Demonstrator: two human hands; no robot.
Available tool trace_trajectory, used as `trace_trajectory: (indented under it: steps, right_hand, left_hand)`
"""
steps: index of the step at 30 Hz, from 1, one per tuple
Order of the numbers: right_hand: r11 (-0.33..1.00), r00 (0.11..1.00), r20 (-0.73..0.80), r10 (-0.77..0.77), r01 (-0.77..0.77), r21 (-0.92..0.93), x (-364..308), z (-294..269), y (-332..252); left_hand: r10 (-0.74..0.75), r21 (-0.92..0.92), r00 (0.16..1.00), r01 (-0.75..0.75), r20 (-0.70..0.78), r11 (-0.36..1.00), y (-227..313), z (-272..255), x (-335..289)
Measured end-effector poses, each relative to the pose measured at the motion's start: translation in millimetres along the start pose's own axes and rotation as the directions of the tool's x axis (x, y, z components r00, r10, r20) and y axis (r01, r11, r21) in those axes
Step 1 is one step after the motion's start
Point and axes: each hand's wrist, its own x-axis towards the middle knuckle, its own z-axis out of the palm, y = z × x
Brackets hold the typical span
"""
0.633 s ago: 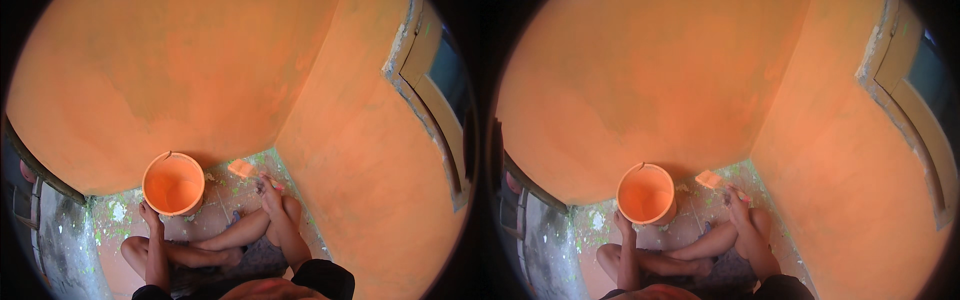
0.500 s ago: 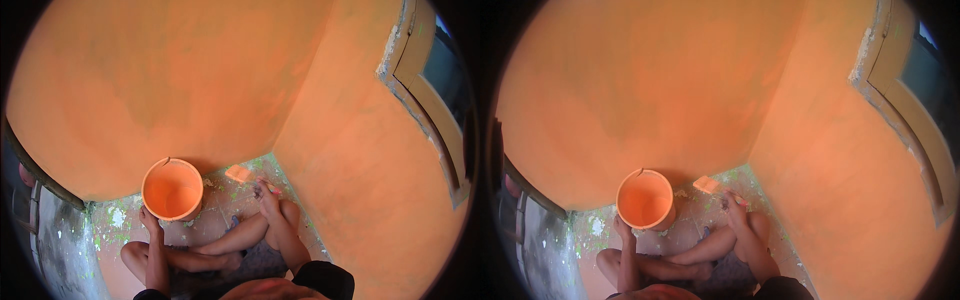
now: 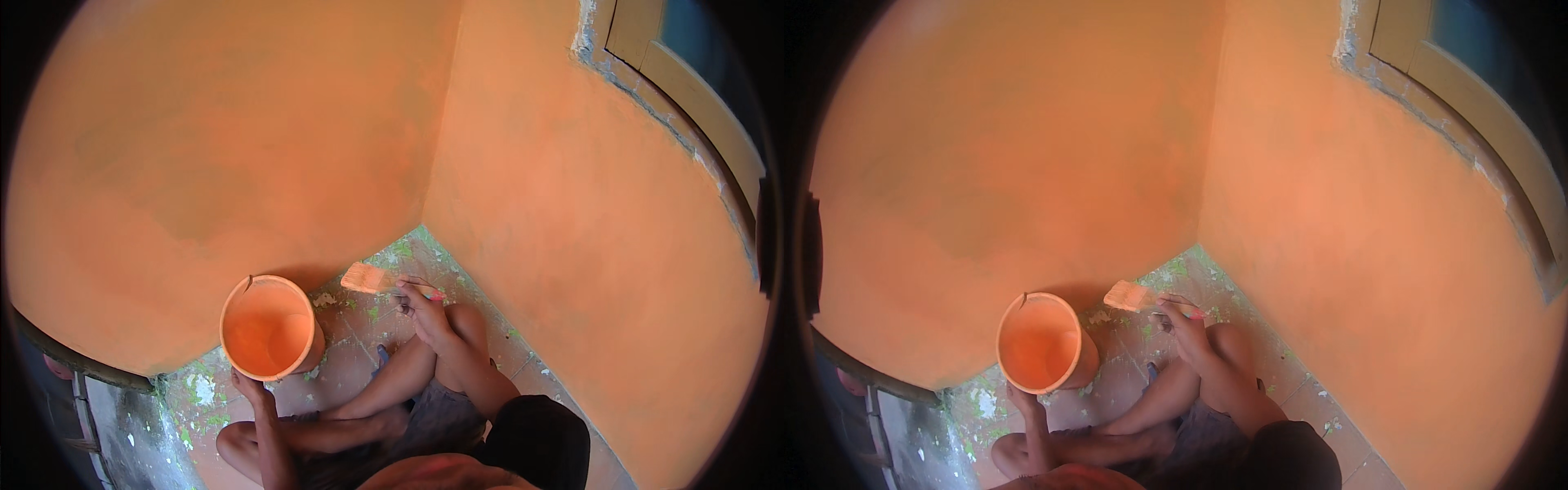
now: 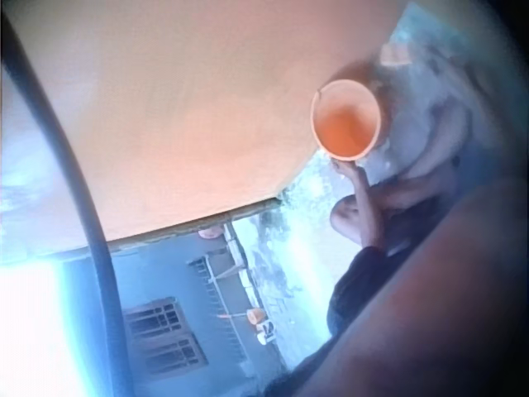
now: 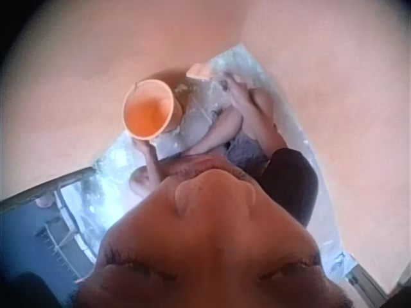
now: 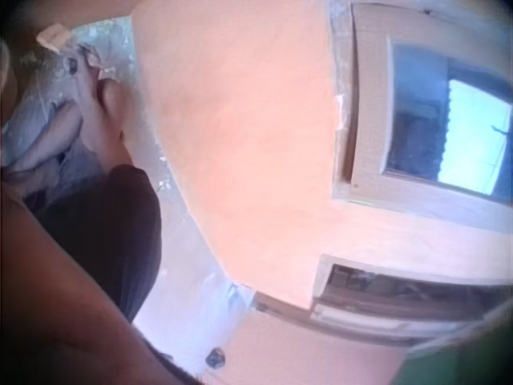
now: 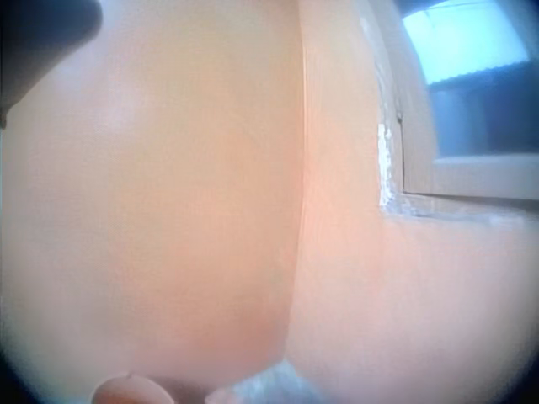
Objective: The person paints an exterior wall orange using a brush and a bucket of paint. They sit on the floor, repeatedly dip the brush into the bucket, and apply paint to the wall surface and around a window frame.
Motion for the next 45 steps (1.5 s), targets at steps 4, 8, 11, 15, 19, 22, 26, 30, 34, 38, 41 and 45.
trace_trajectory:
  steps: [4,8,11,15,19,22,26,30,34,38,41,45]
  right_hand:
    - [1.000,1.000,0.014,0.002,-0.002,0.028,-3.1,1.0,-5.9]
    - [0.999,1.000,0.027,0.011,-0.012,0.052,-4.5,0.6,-10.9]
    - [0.998,1.000,0.023,-0.009,0.007,0.060,-6.9,-1.6,-16.0]
    - [0.998,1.000,-0.008,-0.006,0.006,0.060,-9.6,-3.9,-22.9]
    - [0.997,1.000,0.008,-0.010,0.010,0.072,-9.6,-4.7,-26.4]
    - [0.995,1.000,0.014,-0.018,0.017,0.098,-8.6,-5.5,-26.8]
    - [0.994,0.999,0.009,-0.031,0.030,0.103,-8.6,-6.9,-27.2]
    - [0.997,1.000,0.020,-0.018,0.017,0.074,-10.9,-6.0,-29.0]
    - [0.997,0.999,0.020,-0.025,0.024,0.080,-11.9,-4.1,-31.0]
    - [0.997,1.000,0.015,-0.026,0.024,0.078,-12.0,-3.5,-32.3]
    - [0.996,0.999,0.016,-0.028,0.027,0.080,-12.4,-3.6,-33.3]
    - [0.996,0.999,0.015,-0.033,0.032,0.085,-13.0,-3.8,-34.0]
  left_hand:
    - [-0.015,0.123,1.000,0.014,0.010,0.992,10.6,8.0,-7.1]
    - [-0.004,0.234,0.996,-0.018,0.092,0.972,6.8,4.1,-7.0]
    - [-0.022,0.258,0.998,0.004,0.064,0.966,-1.9,-6.1,-2.5]
    - [-0.069,0.239,0.998,0.065,0.010,0.969,-9.1,-15.4,3.2]
    - [0.002,0.319,0.998,-0.021,0.059,0.948,-8.2,-12.9,0.4]
    - [0.035,0.288,0.999,-0.041,0.026,0.957,-6.8,-8.4,-5.2]
    - [-0.014,0.336,0.998,-0.007,0.058,0.942,-4.5,-8.3,-3.2]
    - [-0.068,0.424,0.995,0.033,0.067,0.905,-5.3,-13.1,1.3]
    - [-0.056,0.288,0.995,0.029,0.083,0.957,-7.1,-14.8,0.5]
    - [-0.100,0.299,0.994,0.080,0.052,0.951,-6.2,-14.2,-0.6]
    - [-0.055,0.307,0.995,0.028,0.080,0.951,-6.0,-14.8,-0.7]
    - [-0.041,0.338,0.993,0.000,0.113,0.941,-6.3,-15.8,-0.8]
